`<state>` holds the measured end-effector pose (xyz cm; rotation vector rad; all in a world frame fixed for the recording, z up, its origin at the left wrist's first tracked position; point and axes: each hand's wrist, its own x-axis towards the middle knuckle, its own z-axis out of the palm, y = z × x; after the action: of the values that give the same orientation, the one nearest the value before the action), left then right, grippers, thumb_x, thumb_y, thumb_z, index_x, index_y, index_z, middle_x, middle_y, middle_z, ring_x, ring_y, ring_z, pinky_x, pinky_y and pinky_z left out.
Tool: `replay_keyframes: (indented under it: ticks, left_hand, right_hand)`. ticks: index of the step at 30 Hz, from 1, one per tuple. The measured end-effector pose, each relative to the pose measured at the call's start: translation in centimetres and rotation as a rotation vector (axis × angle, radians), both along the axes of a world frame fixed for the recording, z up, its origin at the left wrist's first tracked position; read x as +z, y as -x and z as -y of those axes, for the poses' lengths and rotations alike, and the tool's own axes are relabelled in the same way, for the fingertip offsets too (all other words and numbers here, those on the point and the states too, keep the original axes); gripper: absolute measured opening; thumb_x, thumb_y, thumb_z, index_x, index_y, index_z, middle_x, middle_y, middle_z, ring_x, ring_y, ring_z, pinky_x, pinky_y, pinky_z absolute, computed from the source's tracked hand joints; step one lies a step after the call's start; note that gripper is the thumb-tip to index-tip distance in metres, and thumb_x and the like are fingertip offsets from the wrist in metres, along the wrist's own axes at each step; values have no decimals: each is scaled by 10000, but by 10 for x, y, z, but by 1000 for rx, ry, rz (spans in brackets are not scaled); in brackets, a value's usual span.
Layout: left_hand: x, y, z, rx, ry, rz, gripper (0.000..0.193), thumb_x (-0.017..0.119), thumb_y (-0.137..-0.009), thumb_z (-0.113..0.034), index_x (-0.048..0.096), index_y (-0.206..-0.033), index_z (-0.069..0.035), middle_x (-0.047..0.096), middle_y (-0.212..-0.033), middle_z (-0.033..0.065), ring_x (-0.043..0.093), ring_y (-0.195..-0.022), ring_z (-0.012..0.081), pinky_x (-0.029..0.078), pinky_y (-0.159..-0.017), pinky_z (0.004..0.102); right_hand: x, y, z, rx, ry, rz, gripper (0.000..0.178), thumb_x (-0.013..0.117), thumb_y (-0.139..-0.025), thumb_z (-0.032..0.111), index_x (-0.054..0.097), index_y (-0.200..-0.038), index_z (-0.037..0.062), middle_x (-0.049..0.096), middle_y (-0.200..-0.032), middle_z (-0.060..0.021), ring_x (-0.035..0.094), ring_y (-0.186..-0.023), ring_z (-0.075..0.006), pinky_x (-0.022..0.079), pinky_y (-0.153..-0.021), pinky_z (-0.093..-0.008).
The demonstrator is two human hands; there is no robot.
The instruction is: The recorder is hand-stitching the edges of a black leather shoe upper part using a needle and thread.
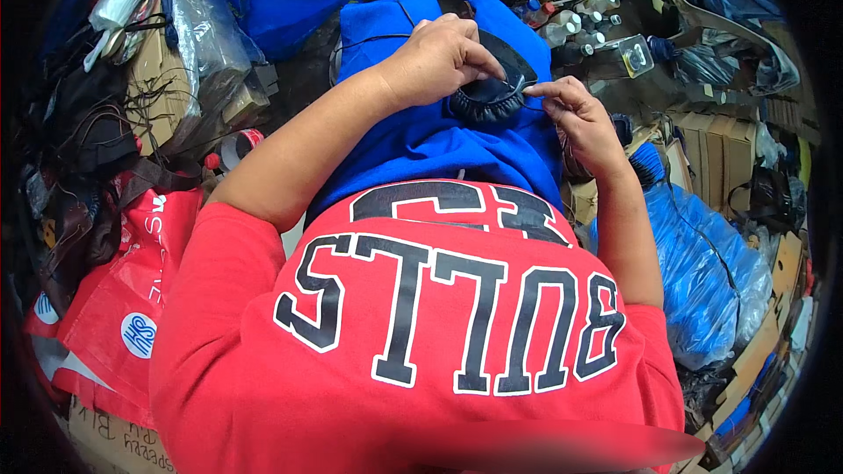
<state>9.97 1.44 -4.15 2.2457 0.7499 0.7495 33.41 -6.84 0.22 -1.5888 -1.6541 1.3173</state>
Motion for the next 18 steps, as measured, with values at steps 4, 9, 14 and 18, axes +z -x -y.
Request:
replay_keyframes:
  ticks: [4,9,14,18]
  left_hand:
    - [1,-3,0,-10,-30,-18,170,721,-724,-109,738,-868,-198,504,-702,23,488,-775,206,406,-691,341]
    - [-3,-8,-4,-71,46,-24,155,719,-728,-117,736,-861,-194,514,-698,24,494,-764,207,405,-712,331]
    - [-5,-17,-20,-203,186,7,132,715,-732,-132,732,-855,-175,527,-698,28,508,-769,214,408,-733,324]
    - [8,-24,-26,-359,10,8,81,698,-749,-141,717,-826,-155,534,-710,24,523,-796,210,408,-749,337]
  right_hand:
    - [1,0,-2,13,1,7,224,561,-856,28,689,-1028,95,479,-854,0,463,-849,-118,372,-794,-227]
    - [-2,-5,-3,14,34,-54,225,577,-845,37,694,-1033,77,512,-857,0,472,-849,-113,372,-797,-228]
    - [-12,-11,-8,26,84,-145,225,601,-831,52,696,-1034,69,552,-880,-4,487,-874,-104,374,-801,-222]
    - [-14,-10,-13,65,73,-106,229,611,-830,55,696,-1042,72,557,-885,-4,493,-876,-101,384,-797,-225]
